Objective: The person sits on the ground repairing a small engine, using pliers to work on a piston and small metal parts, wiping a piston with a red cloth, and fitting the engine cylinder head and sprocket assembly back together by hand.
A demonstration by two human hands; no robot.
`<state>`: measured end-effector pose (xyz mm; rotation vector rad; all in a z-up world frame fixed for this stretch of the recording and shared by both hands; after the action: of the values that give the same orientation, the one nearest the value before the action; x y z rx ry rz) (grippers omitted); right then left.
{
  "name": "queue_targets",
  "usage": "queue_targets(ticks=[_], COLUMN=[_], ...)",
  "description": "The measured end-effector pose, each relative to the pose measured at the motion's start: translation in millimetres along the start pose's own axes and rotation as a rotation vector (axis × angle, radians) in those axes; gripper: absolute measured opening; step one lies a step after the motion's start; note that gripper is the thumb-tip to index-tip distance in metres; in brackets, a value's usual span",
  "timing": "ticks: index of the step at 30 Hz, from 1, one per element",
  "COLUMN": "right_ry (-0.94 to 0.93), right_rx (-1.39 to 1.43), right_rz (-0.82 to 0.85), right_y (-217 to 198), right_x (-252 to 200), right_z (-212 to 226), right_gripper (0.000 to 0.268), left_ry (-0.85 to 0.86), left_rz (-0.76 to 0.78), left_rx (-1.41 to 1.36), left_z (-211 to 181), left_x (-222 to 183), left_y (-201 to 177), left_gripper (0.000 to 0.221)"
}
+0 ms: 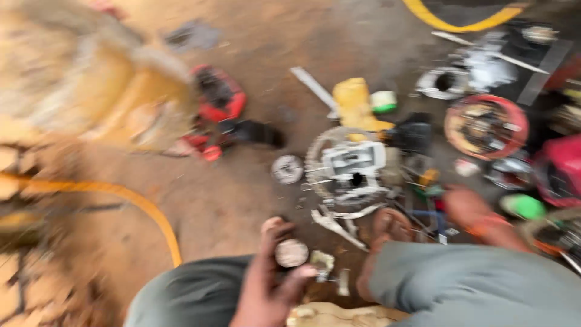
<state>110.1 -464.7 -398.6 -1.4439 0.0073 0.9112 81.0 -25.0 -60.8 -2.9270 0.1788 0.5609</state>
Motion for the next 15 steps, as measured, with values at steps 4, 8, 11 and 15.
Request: queue_targets(ticks=[4, 8, 11, 15], right_ry=[0.287, 0.057, -0.106, -0.195], right_rx=[0.812, 1.373, 1.542, 1.207], right_rz=[-0.626, -0.633, -0.374, -0.631], right_y=[0.5, -17.6, -71.8, -339.5], right_x=[-38.7, -24.9, -66.1, -145.4], right_z=[-70.8, -125.8, -144.2, 204.2], right_gripper=[0.031, 0.044, 0.075, 0.054], left_ry=[-0.062, 0.031, 0.112, 0.167], left_rz=[0.102, 0.164, 0.214, 0.23], left_rx=[0.103, 0.242, 0.255, 0.232], left_z=[-37.8, -57.6, -71.2, -68.4], left_x=[1.2, -5.9, -18.2, -32.9], left_y=[20.8, 31.9, 41.8, 44.2], left_gripper=[0.062, 0.055, 0.053, 0.052])
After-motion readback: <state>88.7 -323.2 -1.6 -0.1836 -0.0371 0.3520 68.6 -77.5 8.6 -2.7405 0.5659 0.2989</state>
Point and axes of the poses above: each hand's wrist, its own x-axis towards the middle knuckle, its own y-axis out of the palm, z = x × y, the point moved 5 cm from there along x, towards the middle knuckle, and after that the axes turned 14 degrees about -y, right-handed, at the moved point
